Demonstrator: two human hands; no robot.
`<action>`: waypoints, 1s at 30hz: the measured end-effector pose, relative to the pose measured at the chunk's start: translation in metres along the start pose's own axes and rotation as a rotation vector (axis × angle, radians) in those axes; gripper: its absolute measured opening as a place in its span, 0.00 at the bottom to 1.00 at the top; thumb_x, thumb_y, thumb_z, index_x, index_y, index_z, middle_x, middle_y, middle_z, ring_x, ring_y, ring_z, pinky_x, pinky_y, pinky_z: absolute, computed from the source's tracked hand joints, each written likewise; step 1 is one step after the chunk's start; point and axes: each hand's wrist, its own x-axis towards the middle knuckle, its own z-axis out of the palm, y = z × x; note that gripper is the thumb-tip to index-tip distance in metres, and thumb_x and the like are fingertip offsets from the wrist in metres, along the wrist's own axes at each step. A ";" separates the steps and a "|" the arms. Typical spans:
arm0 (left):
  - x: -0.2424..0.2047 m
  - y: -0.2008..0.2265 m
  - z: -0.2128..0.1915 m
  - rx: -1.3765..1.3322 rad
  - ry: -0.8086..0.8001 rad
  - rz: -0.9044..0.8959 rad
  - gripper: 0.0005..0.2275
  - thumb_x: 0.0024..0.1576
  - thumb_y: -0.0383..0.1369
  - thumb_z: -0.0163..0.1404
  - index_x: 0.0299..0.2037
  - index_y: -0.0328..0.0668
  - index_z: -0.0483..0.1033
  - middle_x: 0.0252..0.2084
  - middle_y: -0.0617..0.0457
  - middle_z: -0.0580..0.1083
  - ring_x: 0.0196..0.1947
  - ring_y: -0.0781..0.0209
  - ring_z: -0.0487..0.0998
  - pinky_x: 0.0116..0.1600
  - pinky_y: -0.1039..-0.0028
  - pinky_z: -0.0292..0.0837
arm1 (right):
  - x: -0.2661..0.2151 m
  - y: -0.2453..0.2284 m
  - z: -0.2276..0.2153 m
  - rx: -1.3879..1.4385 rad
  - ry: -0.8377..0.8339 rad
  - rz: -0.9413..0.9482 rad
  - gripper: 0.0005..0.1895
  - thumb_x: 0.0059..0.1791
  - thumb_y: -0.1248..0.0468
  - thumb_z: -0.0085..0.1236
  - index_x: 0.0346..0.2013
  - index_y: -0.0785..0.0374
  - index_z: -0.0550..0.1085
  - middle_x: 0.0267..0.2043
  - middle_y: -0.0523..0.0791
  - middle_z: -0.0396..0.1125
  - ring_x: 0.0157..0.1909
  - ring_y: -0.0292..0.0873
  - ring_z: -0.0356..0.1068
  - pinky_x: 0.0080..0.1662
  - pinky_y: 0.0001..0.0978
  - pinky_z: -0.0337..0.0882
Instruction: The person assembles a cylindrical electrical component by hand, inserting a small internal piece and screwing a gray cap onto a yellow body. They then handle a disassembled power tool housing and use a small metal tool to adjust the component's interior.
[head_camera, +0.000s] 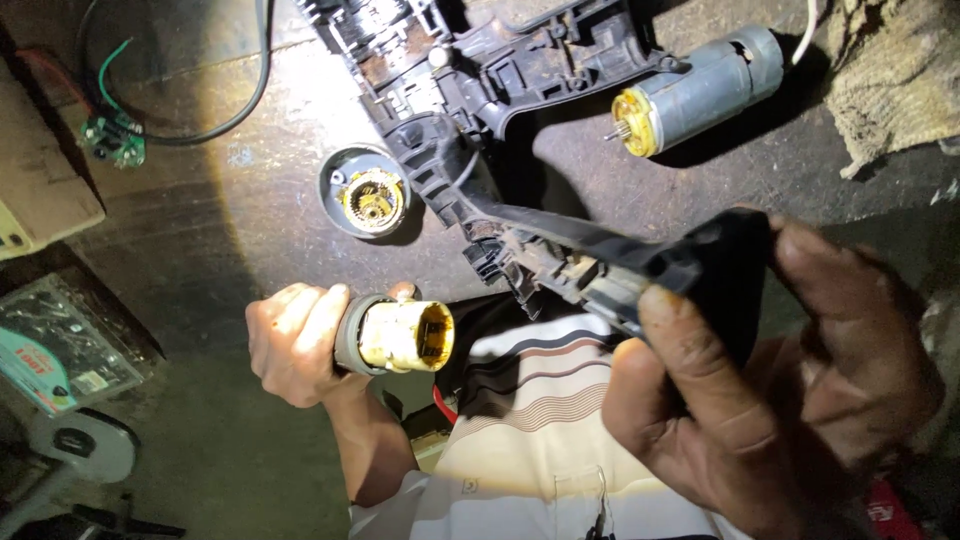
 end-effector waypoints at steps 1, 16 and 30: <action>0.004 0.004 -0.003 0.033 -0.057 -0.070 0.23 0.55 0.38 0.61 0.17 0.26 0.67 0.17 0.50 0.49 0.16 0.59 0.46 0.24 0.66 0.39 | -0.008 -0.007 0.000 0.455 -0.026 0.814 0.15 0.56 0.66 0.64 0.55 0.70 0.78 0.58 0.77 0.63 0.60 0.74 0.72 0.55 0.61 0.81; -0.028 -0.002 -0.006 0.170 0.073 -0.077 0.15 0.55 0.39 0.68 0.35 0.36 0.78 0.30 0.50 0.73 0.28 0.52 0.74 0.35 0.66 0.64 | -0.004 -0.014 0.087 0.533 0.334 1.147 0.15 0.47 0.84 0.46 0.49 0.77 0.65 0.50 0.60 0.53 0.54 0.61 0.58 0.61 0.53 0.65; -0.030 -0.006 -0.006 0.181 0.080 -0.039 0.15 0.55 0.40 0.69 0.36 0.37 0.78 0.30 0.51 0.74 0.28 0.53 0.76 0.35 0.66 0.66 | -0.003 -0.023 0.128 0.619 0.621 1.162 0.17 0.44 0.75 0.40 0.48 0.70 0.62 0.47 0.51 0.48 0.50 0.59 0.63 0.55 0.55 0.76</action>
